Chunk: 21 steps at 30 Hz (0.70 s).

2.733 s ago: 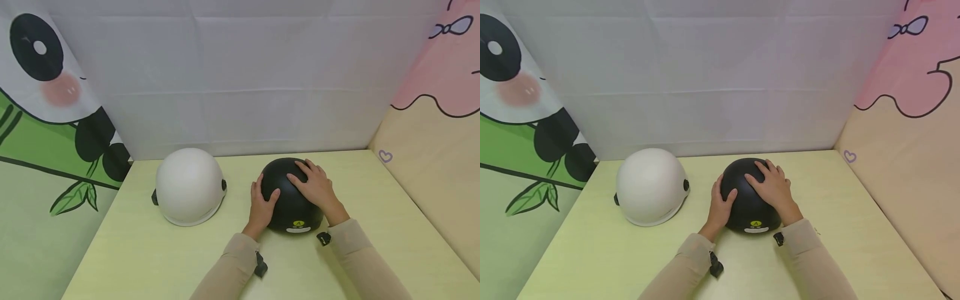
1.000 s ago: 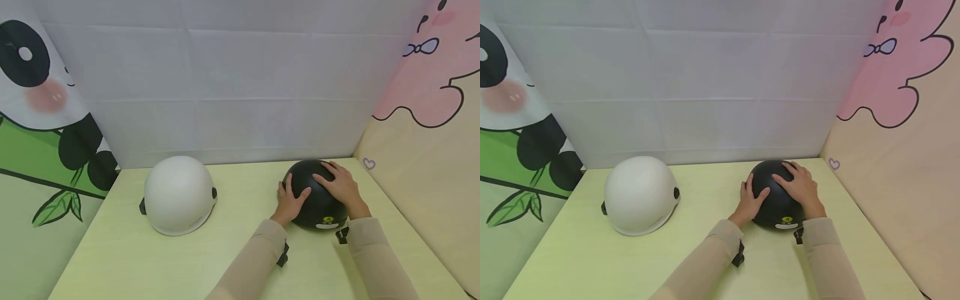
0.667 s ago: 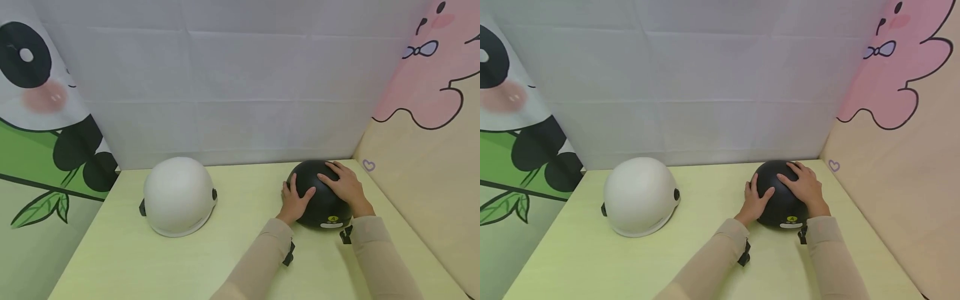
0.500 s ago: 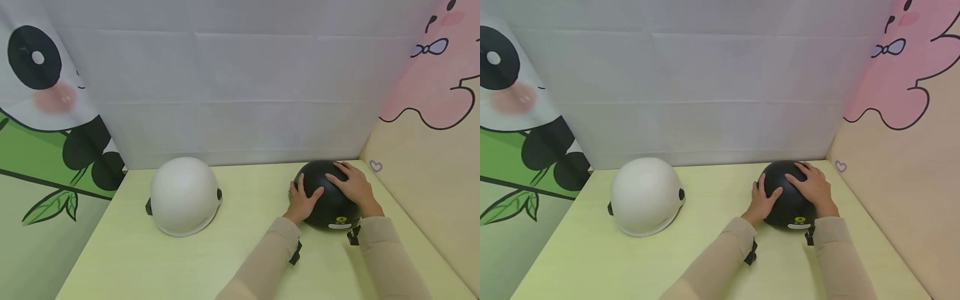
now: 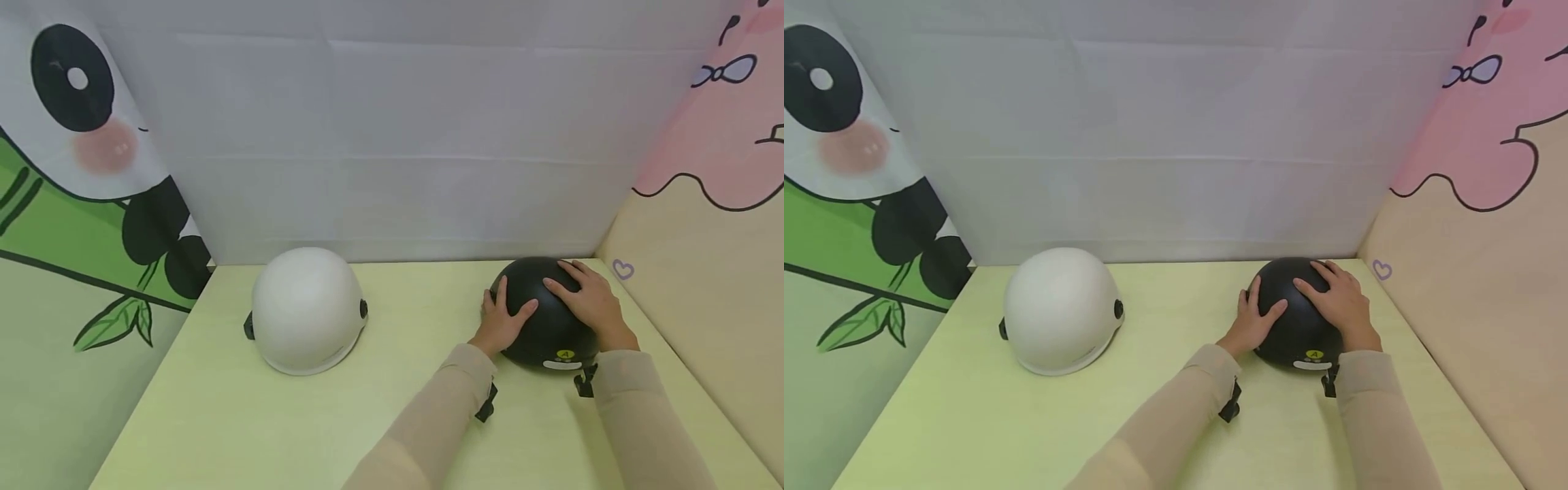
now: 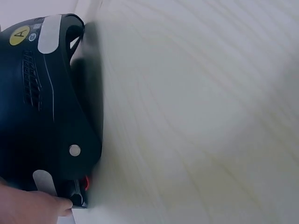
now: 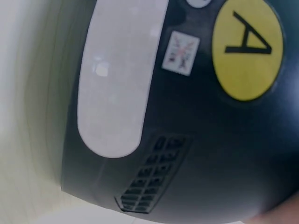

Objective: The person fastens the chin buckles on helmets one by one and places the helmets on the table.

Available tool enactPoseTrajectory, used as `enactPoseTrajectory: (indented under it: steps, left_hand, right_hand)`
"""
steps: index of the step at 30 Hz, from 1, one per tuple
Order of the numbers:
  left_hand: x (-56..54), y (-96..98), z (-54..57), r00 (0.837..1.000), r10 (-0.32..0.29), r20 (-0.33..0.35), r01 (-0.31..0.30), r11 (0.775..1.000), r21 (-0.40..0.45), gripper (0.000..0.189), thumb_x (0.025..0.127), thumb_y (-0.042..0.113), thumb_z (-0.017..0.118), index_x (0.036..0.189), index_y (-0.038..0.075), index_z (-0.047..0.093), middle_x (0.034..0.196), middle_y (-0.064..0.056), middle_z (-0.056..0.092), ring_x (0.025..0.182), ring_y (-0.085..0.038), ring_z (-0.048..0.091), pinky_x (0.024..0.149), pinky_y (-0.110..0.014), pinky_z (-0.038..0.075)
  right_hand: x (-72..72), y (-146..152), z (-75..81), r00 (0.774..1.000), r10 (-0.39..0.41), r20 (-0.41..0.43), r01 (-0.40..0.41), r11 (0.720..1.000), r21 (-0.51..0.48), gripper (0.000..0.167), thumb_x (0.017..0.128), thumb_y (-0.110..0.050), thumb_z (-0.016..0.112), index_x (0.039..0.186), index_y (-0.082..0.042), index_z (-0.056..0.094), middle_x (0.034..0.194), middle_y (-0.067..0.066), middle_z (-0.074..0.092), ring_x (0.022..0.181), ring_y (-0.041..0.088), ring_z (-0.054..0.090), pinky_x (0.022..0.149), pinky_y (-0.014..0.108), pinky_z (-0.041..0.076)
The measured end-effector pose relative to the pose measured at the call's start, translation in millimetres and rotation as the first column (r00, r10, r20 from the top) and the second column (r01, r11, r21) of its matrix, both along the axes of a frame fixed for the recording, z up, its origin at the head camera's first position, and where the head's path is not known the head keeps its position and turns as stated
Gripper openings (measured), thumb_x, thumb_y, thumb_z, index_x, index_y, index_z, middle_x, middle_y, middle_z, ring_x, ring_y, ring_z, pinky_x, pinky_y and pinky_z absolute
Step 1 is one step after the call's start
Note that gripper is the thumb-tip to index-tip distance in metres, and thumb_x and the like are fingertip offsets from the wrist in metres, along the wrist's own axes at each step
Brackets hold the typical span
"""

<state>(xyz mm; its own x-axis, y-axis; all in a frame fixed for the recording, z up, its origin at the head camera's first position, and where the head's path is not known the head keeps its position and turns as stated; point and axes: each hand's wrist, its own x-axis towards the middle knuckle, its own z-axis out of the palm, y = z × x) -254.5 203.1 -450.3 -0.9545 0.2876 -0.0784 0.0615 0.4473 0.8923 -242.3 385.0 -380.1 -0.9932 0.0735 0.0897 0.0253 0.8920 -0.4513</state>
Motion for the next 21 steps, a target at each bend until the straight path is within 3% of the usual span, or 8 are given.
enactPoseTrajectory:
  steps: [7,21]
  left_hand:
    - [3.9,-0.8,3.3,1.000,0.008,0.003,-0.008,1.000,-0.009,0.086,0.090,0.072,0.043,0.158,0.034,0.006,0.160,-0.016,0.007,0.141,-0.038,0.025,0.103,-0.052,0.036]
    - [-1.4,-8.7,5.7,1.000,0.009,0.023,-0.009,1.000,-0.011,0.084,0.092,0.070,0.042,0.158,0.034,0.005,0.160,-0.016,0.005,0.143,-0.036,0.019,0.105,-0.052,0.033]
  right_hand:
    - [-1.0,0.5,-1.3,1.000,0.009,-0.012,-0.009,1.000,-0.003,0.078,0.095,-0.060,0.046,0.151,-0.007,0.035,0.153,0.027,0.023,0.134,0.055,0.020,0.090,0.079,0.020]
    - [-11.0,-4.3,-1.2,0.999,0.029,0.018,-0.029,0.999,0.021,0.079,0.096,-0.062,0.043,0.153,-0.008,0.031,0.154,0.028,0.019,0.135,0.056,0.017,0.089,0.080,0.018]
